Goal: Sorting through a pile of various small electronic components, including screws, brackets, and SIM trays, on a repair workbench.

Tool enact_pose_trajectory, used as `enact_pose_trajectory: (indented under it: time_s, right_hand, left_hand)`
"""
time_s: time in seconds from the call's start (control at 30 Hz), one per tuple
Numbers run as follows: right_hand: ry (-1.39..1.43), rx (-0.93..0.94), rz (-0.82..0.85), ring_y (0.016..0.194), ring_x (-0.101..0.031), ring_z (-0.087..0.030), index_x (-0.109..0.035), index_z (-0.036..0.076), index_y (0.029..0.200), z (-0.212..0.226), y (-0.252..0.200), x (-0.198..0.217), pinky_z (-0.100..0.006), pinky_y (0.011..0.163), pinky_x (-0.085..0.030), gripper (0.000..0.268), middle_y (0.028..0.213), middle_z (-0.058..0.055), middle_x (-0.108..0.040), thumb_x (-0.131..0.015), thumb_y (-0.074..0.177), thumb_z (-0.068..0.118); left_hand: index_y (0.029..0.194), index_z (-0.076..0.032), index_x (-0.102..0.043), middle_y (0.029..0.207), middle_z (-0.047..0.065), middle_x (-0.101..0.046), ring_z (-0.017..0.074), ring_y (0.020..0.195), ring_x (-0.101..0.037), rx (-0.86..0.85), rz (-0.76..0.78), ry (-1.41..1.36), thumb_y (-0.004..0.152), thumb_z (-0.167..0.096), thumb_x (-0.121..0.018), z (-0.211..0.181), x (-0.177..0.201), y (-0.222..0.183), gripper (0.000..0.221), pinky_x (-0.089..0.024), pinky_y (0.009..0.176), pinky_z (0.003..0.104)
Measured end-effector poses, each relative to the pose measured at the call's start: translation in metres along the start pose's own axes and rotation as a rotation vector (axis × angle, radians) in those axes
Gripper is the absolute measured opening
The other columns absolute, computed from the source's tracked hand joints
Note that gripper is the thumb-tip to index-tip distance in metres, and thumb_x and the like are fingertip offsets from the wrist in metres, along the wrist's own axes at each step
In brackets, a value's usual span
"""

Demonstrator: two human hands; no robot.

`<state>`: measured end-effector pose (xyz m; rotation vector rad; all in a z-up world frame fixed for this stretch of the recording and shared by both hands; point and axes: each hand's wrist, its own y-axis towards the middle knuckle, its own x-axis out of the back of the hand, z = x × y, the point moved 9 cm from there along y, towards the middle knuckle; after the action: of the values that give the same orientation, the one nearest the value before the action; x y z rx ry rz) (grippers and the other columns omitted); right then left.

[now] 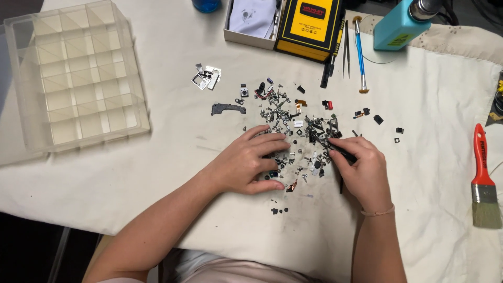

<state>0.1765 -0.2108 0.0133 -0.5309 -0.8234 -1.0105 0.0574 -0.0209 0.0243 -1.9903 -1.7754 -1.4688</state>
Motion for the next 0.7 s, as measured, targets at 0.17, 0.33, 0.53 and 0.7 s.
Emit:
enact_pose_trajectory:
  time_s: [0.17,0.33,0.53,0.7]
  right_hand:
    - [-0.058,0.009,-0.001,0.102,-0.069,-0.031,-0.081,0.016,0.115,0.003,-0.003,-0.006,-0.041,0.088,-0.060,0.023,0.099,-0.008,-0.073,-0.077,0.092,0.011]
    - [-0.096,0.072,-0.074,0.095,-0.070,-0.027,-0.081,0.016,0.112,0.001,-0.003,-0.006,-0.041,0.083,-0.060,0.018,0.095,-0.005,-0.073,-0.074,0.097,0.011]
    - [-0.029,0.125,-0.110,0.097,-0.070,-0.029,-0.081,0.015,0.111,0.017,-0.006,-0.003,-0.041,0.085,-0.059,0.019,0.095,-0.006,-0.073,-0.077,0.093,0.009]
    - [-0.153,0.252,-0.125,0.095,-0.068,-0.024,-0.083,0.019,0.107,0.024,-0.010,-0.015,-0.038,0.085,-0.059,0.021,0.098,-0.002,-0.072,-0.081,0.088,0.012]
  left_hand:
    - [0.078,-0.009,-0.075,0.120,0.014,-0.072,0.0304,0.127,-0.063,0.010,-0.030,0.011,0.091,-0.055,-0.068,0.002,0.003,0.002,0.048,-0.040,0.114,0.056]
    - [0.080,-0.007,-0.074,0.117,0.015,-0.072,0.0320,0.124,-0.064,0.013,-0.058,0.015,0.092,-0.050,-0.070,0.001,0.008,0.003,0.045,-0.042,0.112,0.057]
    - [0.085,-0.007,-0.074,0.115,0.015,-0.072,0.0320,0.122,-0.065,0.023,-0.080,0.039,0.094,-0.049,-0.070,0.005,0.010,0.002,0.042,-0.044,0.111,0.056]
    - [0.086,-0.008,-0.074,0.116,0.015,-0.072,0.0321,0.122,-0.065,0.021,-0.092,0.033,0.094,-0.048,-0.070,0.006,0.009,0.000,0.041,-0.044,0.110,0.055]
